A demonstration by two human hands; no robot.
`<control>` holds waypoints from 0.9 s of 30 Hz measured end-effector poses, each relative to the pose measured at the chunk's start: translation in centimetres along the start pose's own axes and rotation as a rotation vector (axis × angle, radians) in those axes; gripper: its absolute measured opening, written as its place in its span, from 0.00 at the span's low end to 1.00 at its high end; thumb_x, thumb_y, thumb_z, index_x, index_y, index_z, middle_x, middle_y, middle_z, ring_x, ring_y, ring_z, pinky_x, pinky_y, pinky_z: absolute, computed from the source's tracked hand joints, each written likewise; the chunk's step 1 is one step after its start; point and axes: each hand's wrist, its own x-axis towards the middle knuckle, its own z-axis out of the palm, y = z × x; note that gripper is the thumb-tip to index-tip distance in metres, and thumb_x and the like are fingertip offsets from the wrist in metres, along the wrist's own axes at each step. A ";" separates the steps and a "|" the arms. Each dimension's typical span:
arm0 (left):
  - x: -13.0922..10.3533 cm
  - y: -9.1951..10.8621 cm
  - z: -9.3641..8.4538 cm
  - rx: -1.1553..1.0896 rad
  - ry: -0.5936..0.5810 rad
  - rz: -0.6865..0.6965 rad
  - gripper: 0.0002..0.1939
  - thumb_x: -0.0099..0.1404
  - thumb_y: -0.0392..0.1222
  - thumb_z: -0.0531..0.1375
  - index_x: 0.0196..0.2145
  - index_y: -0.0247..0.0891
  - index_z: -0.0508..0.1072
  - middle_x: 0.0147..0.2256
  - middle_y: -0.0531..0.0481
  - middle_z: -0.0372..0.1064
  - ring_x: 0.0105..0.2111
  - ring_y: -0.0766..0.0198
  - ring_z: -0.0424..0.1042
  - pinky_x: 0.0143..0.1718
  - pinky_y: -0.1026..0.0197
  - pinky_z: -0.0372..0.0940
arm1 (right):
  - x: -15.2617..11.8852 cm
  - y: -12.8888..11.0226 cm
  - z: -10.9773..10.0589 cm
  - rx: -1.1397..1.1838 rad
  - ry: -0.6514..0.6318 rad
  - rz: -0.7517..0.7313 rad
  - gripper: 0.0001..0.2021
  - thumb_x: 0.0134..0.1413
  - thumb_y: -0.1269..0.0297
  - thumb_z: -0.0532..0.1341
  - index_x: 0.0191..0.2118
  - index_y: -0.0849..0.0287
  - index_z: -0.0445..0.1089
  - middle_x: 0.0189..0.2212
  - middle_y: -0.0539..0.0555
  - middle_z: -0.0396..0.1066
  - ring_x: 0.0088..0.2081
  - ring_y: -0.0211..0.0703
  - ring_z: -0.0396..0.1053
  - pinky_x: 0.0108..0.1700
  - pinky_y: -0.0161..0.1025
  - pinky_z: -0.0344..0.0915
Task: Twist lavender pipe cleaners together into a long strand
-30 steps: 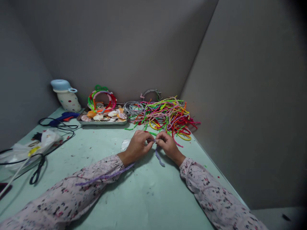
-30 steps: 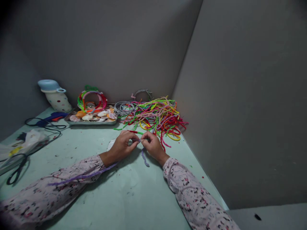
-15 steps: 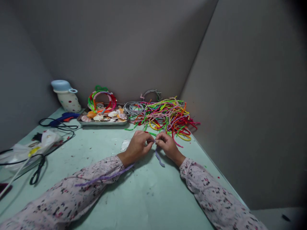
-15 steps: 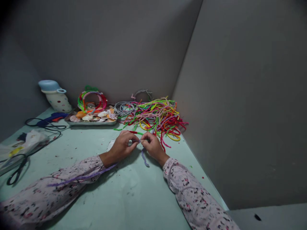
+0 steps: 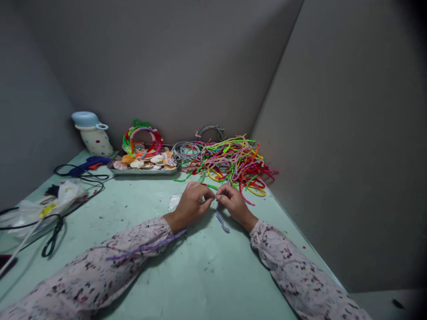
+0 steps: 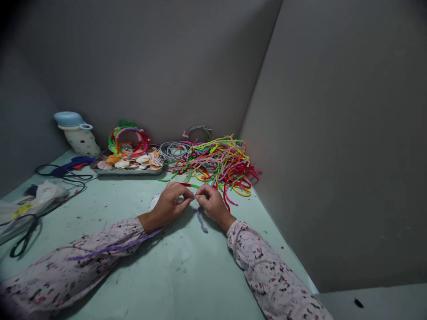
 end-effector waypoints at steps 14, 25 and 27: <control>0.1 -0.1 0.1 -0.052 -0.009 -0.061 0.03 0.59 0.35 0.59 0.31 0.39 0.73 0.30 0.52 0.72 0.34 0.62 0.67 0.44 0.55 0.58 | 0.0 -0.1 0.0 -0.034 -0.001 -0.036 0.02 0.49 0.67 0.59 0.30 0.58 0.65 0.25 0.47 0.62 0.27 0.37 0.61 0.31 0.35 0.58; 0.4 -0.7 -0.3 -0.143 0.149 -0.219 0.10 0.65 0.41 0.54 0.42 0.39 0.71 0.41 0.47 0.70 0.44 0.60 0.67 0.48 0.54 0.61 | 0.1 0.6 -0.1 -0.061 0.151 -0.052 0.03 0.51 0.65 0.58 0.30 0.57 0.65 0.25 0.47 0.63 0.27 0.38 0.61 0.30 0.35 0.60; 0.4 -1.6 0.1 -0.119 0.206 -0.304 0.10 0.64 0.40 0.54 0.42 0.38 0.70 0.41 0.46 0.69 0.43 0.60 0.67 0.46 0.55 0.63 | 0.2 0.7 -0.2 -0.033 0.195 -0.052 0.02 0.51 0.65 0.58 0.30 0.57 0.64 0.25 0.47 0.63 0.27 0.38 0.62 0.31 0.35 0.60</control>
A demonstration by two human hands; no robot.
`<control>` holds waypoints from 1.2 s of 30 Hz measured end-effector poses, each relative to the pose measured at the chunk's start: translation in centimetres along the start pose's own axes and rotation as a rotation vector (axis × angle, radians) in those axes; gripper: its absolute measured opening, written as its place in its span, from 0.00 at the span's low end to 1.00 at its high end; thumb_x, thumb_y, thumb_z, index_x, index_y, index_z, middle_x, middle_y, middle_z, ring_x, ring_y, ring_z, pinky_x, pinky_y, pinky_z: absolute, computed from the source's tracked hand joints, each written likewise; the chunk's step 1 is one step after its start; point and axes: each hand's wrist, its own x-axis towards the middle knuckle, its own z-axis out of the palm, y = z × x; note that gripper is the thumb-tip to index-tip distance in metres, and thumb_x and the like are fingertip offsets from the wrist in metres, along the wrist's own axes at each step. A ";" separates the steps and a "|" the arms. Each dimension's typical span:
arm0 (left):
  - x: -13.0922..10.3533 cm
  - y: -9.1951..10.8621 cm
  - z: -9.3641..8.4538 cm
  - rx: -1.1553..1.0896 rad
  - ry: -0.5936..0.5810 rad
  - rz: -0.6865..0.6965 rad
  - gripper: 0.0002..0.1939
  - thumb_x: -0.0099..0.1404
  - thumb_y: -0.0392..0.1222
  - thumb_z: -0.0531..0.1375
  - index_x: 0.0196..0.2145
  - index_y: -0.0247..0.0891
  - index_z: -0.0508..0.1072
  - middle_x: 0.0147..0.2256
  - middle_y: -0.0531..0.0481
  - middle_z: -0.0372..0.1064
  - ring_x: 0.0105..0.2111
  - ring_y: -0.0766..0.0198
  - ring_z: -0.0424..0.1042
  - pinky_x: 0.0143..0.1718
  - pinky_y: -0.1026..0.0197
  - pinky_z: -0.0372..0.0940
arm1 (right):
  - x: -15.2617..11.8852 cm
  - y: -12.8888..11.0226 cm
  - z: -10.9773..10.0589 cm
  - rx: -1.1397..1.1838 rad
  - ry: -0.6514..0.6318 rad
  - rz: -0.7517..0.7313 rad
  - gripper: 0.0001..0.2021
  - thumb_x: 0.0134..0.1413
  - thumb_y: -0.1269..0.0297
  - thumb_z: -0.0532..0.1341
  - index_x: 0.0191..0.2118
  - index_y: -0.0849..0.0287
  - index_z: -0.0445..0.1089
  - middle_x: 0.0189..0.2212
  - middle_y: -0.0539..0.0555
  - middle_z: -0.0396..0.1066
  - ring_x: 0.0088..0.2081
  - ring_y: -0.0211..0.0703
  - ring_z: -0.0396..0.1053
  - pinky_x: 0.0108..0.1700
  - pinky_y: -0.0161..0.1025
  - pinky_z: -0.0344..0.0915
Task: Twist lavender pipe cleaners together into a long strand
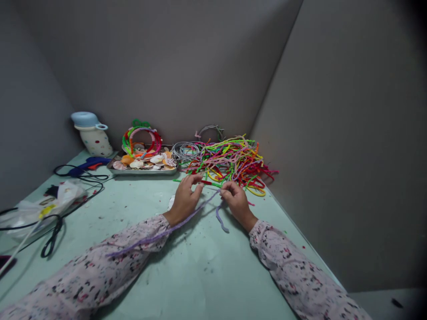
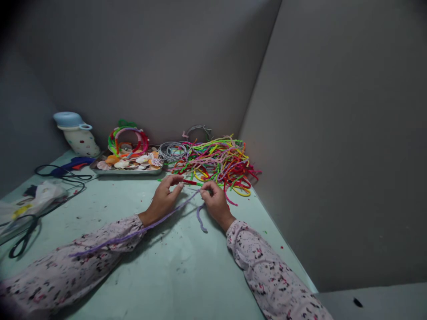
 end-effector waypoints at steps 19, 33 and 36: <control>-1.0 1.5 0.8 -0.594 -0.585 -0.243 0.17 0.63 0.50 0.57 0.41 0.35 0.75 0.28 0.49 0.70 0.28 0.66 0.67 0.32 0.63 0.62 | 0.0 0.2 0.1 -0.080 0.251 -0.063 0.03 0.55 0.63 0.56 0.34 0.56 0.62 0.28 0.49 0.63 0.31 0.40 0.62 0.35 0.37 0.60; -0.5 1.7 0.7 -0.643 -0.438 -0.379 0.13 0.57 0.47 0.62 0.32 0.34 0.76 0.23 0.52 0.68 0.25 0.68 0.63 0.30 0.64 0.58 | -0.8 -1.3 0.6 -0.313 0.055 -0.292 0.02 0.53 0.69 0.55 0.32 0.55 0.63 0.30 0.50 0.65 0.35 0.43 0.64 0.47 0.44 0.60; -0.6 1.6 0.7 -0.634 -0.419 -0.375 0.13 0.57 0.48 0.62 0.30 0.33 0.76 0.23 0.52 0.68 0.25 0.68 0.63 0.30 0.64 0.58 | -0.8 -1.3 0.6 -0.333 0.044 -0.306 0.02 0.53 0.69 0.56 0.32 0.56 0.63 0.30 0.50 0.66 0.35 0.43 0.65 0.48 0.44 0.60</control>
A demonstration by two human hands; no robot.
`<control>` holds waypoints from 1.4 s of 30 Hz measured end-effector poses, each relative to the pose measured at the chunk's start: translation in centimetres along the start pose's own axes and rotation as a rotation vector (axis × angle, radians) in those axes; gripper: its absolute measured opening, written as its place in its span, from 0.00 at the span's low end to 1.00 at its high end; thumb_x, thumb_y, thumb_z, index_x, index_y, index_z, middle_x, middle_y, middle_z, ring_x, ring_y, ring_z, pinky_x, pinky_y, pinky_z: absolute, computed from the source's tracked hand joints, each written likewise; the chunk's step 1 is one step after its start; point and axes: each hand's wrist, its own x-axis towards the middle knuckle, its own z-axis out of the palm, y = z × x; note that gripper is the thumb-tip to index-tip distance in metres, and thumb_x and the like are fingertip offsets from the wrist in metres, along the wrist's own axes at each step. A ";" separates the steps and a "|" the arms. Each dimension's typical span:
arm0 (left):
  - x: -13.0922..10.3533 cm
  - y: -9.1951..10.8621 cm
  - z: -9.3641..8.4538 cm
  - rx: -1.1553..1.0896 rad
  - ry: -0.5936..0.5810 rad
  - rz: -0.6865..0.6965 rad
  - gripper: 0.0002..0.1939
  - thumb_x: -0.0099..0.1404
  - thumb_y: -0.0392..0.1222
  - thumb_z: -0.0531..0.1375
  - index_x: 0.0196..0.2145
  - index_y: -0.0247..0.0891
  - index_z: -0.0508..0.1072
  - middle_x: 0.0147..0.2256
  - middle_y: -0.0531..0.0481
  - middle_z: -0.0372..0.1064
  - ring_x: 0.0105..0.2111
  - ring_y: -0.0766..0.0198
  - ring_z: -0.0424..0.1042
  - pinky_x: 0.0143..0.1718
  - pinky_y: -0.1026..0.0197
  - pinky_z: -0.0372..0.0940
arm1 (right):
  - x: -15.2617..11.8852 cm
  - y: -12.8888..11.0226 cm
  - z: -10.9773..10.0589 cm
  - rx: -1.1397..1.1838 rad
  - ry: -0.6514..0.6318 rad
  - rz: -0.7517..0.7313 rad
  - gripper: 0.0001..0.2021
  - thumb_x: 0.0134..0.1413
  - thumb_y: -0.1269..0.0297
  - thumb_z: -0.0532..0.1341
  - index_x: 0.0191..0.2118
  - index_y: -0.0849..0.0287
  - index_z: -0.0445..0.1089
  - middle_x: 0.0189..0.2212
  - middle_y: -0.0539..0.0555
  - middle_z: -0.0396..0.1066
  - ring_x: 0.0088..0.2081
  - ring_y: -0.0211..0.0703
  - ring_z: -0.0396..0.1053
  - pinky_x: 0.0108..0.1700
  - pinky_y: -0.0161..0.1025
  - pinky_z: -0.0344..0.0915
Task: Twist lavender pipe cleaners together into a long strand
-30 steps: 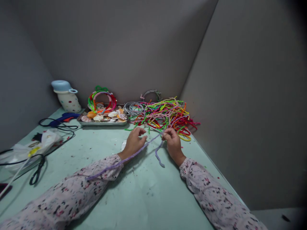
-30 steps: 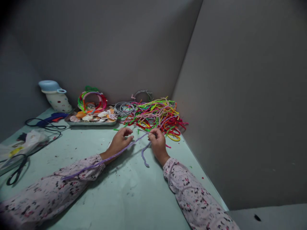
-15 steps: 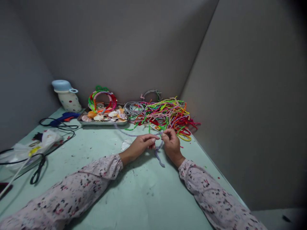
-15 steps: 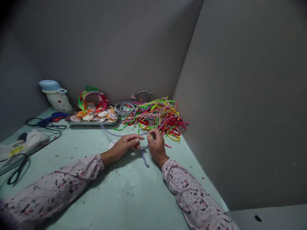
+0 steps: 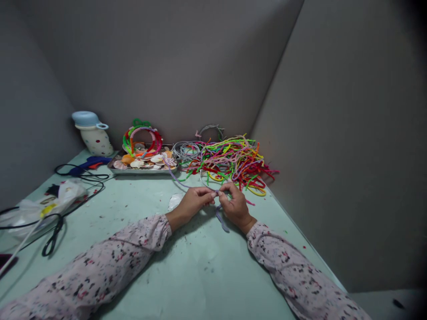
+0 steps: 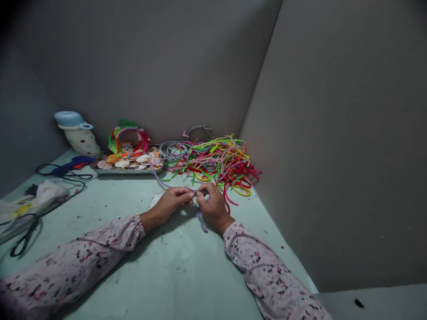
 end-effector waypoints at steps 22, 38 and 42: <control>0.2 -1.0 0.2 -0.189 0.071 -0.206 0.17 0.53 0.51 0.64 0.25 0.31 0.73 0.23 0.49 0.68 0.20 0.72 0.59 0.23 0.65 0.53 | 0.1 0.2 0.1 -0.073 -0.066 -0.048 0.02 0.52 0.70 0.56 0.32 0.57 0.63 0.29 0.51 0.66 0.33 0.43 0.65 0.38 0.40 0.61; 0.1 -0.6 0.4 -0.205 0.119 -0.208 0.12 0.53 0.46 0.63 0.26 0.32 0.72 0.23 0.52 0.65 0.22 0.71 0.59 0.24 0.66 0.52 | 0.2 0.0 0.2 -0.067 -0.094 -0.032 0.02 0.51 0.71 0.55 0.32 0.58 0.64 0.29 0.51 0.68 0.33 0.42 0.66 0.37 0.39 0.62; 0.1 -0.8 0.4 -0.192 0.124 -0.193 0.12 0.54 0.46 0.63 0.26 0.33 0.72 0.23 0.52 0.65 0.22 0.71 0.59 0.24 0.66 0.52 | 0.2 0.0 0.2 -0.056 -0.096 -0.026 0.03 0.51 0.71 0.55 0.32 0.58 0.64 0.29 0.51 0.68 0.33 0.42 0.66 0.37 0.39 0.62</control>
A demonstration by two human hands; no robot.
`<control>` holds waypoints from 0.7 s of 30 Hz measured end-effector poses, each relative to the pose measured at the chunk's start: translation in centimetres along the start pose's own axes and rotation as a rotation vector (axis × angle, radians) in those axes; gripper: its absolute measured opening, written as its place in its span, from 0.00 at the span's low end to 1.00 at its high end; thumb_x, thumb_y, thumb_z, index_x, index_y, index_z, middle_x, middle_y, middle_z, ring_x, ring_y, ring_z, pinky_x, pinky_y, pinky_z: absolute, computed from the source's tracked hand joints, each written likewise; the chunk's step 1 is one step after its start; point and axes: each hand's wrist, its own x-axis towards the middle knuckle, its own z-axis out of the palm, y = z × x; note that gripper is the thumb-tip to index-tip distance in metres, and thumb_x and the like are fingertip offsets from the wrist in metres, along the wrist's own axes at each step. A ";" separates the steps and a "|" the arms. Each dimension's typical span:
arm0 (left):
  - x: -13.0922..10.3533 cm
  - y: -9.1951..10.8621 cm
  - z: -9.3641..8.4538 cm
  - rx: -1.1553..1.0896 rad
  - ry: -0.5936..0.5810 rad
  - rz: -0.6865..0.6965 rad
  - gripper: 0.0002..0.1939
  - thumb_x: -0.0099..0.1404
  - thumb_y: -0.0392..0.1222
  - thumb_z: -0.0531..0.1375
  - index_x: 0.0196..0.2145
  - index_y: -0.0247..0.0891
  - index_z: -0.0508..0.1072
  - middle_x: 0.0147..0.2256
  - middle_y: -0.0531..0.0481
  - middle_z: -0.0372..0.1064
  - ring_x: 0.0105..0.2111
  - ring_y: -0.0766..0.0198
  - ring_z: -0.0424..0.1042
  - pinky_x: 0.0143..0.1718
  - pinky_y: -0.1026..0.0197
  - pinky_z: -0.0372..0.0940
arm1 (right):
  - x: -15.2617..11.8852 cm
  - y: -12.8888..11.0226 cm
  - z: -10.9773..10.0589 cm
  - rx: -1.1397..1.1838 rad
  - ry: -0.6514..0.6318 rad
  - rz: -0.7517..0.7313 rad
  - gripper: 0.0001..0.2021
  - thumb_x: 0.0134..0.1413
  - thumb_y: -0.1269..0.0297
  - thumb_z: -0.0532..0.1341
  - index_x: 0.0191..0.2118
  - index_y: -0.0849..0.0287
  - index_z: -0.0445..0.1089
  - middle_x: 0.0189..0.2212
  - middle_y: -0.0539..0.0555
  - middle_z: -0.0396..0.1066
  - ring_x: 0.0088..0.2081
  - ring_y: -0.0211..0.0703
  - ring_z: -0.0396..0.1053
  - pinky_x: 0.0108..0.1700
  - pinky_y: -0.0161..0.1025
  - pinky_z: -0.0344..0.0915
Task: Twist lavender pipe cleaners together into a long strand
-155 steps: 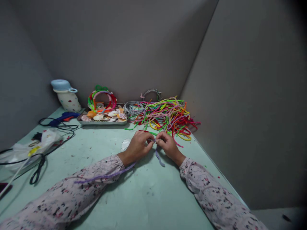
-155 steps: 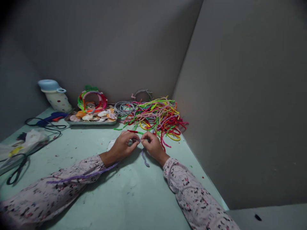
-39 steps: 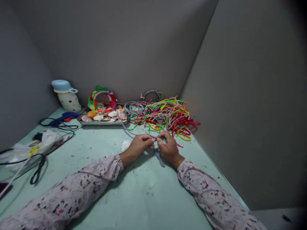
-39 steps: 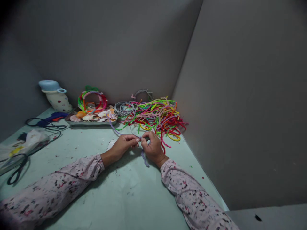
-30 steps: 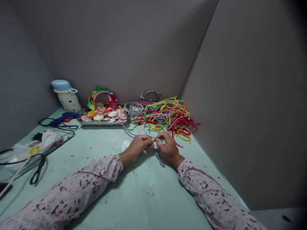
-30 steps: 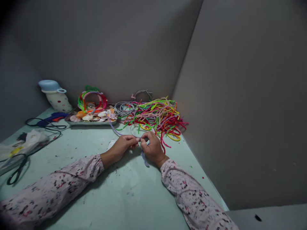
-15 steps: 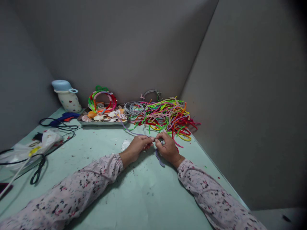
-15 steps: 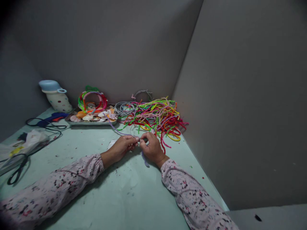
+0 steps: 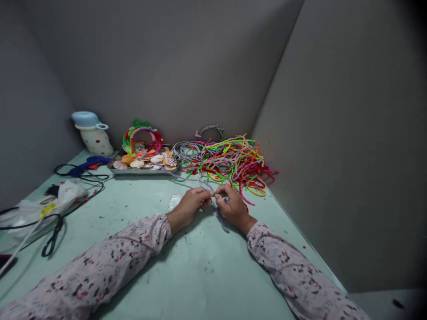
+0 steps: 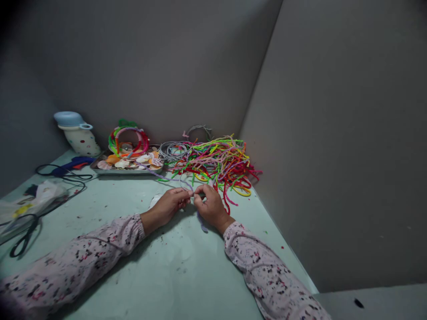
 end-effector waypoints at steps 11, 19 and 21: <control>0.0 0.0 0.0 -0.012 0.003 0.009 0.14 0.52 0.48 0.64 0.25 0.33 0.71 0.23 0.52 0.64 0.21 0.72 0.57 0.22 0.66 0.50 | 0.0 -0.2 -0.2 0.009 -0.011 0.027 0.02 0.52 0.69 0.55 0.32 0.57 0.65 0.29 0.51 0.68 0.34 0.43 0.66 0.38 0.39 0.62; 0.1 0.0 -0.1 0.003 0.001 0.040 0.12 0.52 0.46 0.64 0.24 0.34 0.71 0.22 0.53 0.64 0.21 0.71 0.58 0.23 0.65 0.52 | -0.1 -0.2 -0.2 0.043 -0.023 0.035 0.03 0.52 0.70 0.56 0.33 0.57 0.65 0.30 0.51 0.68 0.34 0.41 0.66 0.38 0.38 0.62; 0.1 -0.1 -0.1 0.011 0.004 0.048 0.12 0.52 0.46 0.64 0.24 0.34 0.71 0.22 0.53 0.63 0.21 0.71 0.58 0.24 0.65 0.52 | -0.1 -0.2 -0.2 0.050 -0.028 0.040 0.02 0.52 0.69 0.56 0.33 0.58 0.65 0.30 0.51 0.68 0.33 0.41 0.66 0.38 0.38 0.62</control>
